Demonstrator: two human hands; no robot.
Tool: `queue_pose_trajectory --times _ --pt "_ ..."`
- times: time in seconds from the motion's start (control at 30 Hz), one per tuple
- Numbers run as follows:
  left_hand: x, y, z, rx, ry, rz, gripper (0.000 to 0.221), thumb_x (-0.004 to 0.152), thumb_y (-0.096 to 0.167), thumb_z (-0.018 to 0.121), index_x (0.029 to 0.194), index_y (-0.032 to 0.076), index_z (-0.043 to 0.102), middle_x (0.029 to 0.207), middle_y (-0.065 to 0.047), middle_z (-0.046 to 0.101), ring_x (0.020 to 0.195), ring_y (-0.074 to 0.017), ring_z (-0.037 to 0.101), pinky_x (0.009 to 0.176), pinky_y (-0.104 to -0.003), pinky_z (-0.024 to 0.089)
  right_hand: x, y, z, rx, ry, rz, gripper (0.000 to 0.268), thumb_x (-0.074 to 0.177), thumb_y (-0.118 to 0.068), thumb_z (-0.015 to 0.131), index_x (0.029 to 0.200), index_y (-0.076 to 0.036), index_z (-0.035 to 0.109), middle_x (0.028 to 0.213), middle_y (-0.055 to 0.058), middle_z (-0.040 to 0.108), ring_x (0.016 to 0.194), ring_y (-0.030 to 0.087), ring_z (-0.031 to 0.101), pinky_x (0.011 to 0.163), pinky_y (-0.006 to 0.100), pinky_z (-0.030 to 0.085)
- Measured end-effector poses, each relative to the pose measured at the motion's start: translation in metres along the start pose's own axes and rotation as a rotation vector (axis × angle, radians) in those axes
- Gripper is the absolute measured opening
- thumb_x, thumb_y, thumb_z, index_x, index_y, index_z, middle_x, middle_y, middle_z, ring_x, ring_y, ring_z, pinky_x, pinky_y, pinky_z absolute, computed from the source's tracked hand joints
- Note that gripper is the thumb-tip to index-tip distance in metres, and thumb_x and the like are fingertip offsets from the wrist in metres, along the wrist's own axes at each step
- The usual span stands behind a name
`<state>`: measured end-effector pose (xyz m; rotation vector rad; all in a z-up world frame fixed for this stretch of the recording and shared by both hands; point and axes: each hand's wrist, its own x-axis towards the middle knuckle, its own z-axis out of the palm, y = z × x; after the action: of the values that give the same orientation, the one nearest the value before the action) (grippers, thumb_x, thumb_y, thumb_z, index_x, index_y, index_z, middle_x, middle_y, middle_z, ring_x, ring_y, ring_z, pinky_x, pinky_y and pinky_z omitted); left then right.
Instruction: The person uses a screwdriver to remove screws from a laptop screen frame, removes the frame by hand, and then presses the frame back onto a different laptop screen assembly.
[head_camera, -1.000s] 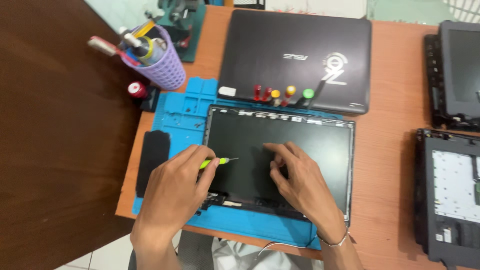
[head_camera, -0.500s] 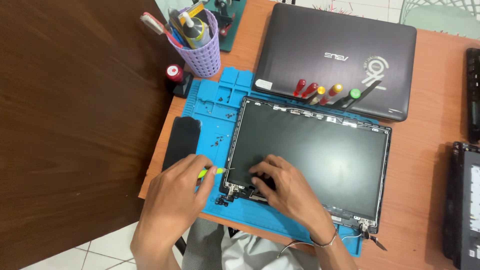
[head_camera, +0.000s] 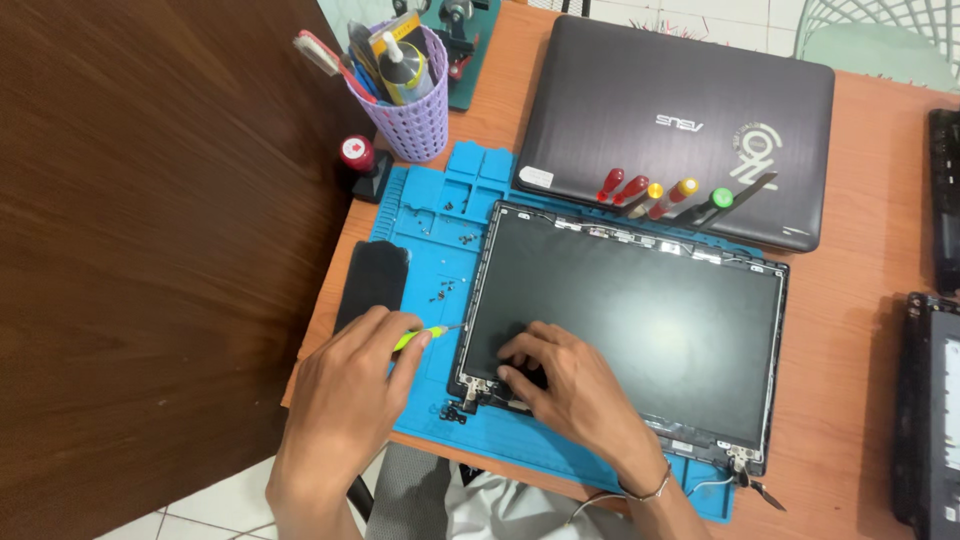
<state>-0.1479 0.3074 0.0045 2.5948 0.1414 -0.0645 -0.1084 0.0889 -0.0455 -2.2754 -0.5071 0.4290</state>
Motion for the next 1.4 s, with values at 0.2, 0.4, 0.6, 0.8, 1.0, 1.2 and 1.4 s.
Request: queue_pose_trajectory --times 0.2,0.4,0.6,0.8,1.0,1.2,1.4 --pt "0.006 -0.012 -0.002 -0.038 0.115 0.017 0.017 0.093 0.023 0.065 0.103 0.010 0.071 0.086 -0.004 0.069 0.076 -0.0267 0.070 0.067 -0.041 0.055 0.015 -0.005 0.000 -0.066 0.067 -0.024 0.022 0.085 -0.018 0.074 0.103 -0.005 0.072 0.094 0.010 0.066 0.085 0.028 0.065 0.076 0.041 0.053" --pt "0.021 -0.023 0.002 -0.046 0.174 0.041 0.016 0.094 0.022 0.065 0.101 0.009 0.072 0.085 -0.006 0.068 0.079 -0.0290 0.068 0.069 -0.043 0.054 0.037 -0.012 0.002 -0.088 0.217 -0.108 0.024 0.085 -0.015 0.073 0.107 -0.004 0.071 0.095 0.012 0.063 0.092 0.032 0.059 0.078 0.043 0.051" --pt "0.036 -0.033 0.007 -0.086 0.160 0.078 0.018 0.094 0.022 0.065 0.104 0.009 0.072 0.088 -0.008 0.068 0.080 -0.0302 0.069 0.070 -0.043 0.055 0.060 -0.010 0.011 -0.113 0.258 -0.115 0.023 0.083 -0.013 0.075 0.104 -0.005 0.073 0.095 0.011 0.062 0.092 0.031 0.058 0.079 0.042 0.051" --pt "0.049 -0.041 0.006 -0.100 0.127 0.011 0.020 0.095 0.024 0.064 0.105 0.010 0.073 0.089 -0.006 0.070 0.081 -0.0284 0.070 0.071 -0.042 0.055 0.077 -0.009 0.017 -0.156 0.226 -0.069 0.020 0.083 -0.011 0.074 0.102 -0.005 0.073 0.096 0.010 0.062 0.091 0.029 0.058 0.077 0.042 0.051" --pt "0.055 -0.046 0.009 -0.100 0.096 -0.022 0.022 0.095 0.026 0.063 0.105 0.010 0.074 0.089 -0.005 0.071 0.081 -0.0272 0.071 0.071 -0.042 0.056 0.084 -0.011 0.019 -0.144 0.214 -0.044 0.020 0.084 -0.012 0.074 0.102 -0.005 0.073 0.095 0.009 0.063 0.090 0.027 0.059 0.076 0.041 0.052" --pt "0.057 -0.046 0.010 -0.111 0.112 -0.008 0.021 0.094 0.024 0.064 0.104 0.009 0.074 0.088 -0.006 0.071 0.079 -0.0269 0.071 0.069 -0.042 0.056 0.084 -0.010 0.020 -0.132 0.242 -0.089 0.024 0.084 -0.011 0.074 0.107 -0.005 0.071 0.096 0.010 0.063 0.091 0.029 0.059 0.077 0.041 0.052" --pt "0.048 -0.042 0.006 -0.149 0.207 0.104 0.016 0.092 0.019 0.068 0.096 0.005 0.074 0.079 -0.006 0.068 0.071 -0.0250 0.069 0.065 -0.039 0.055 0.079 -0.010 0.014 -0.037 0.287 -0.170 0.024 0.086 -0.008 0.073 0.109 -0.004 0.070 0.098 0.009 0.067 0.093 0.029 0.061 0.080 0.040 0.052"
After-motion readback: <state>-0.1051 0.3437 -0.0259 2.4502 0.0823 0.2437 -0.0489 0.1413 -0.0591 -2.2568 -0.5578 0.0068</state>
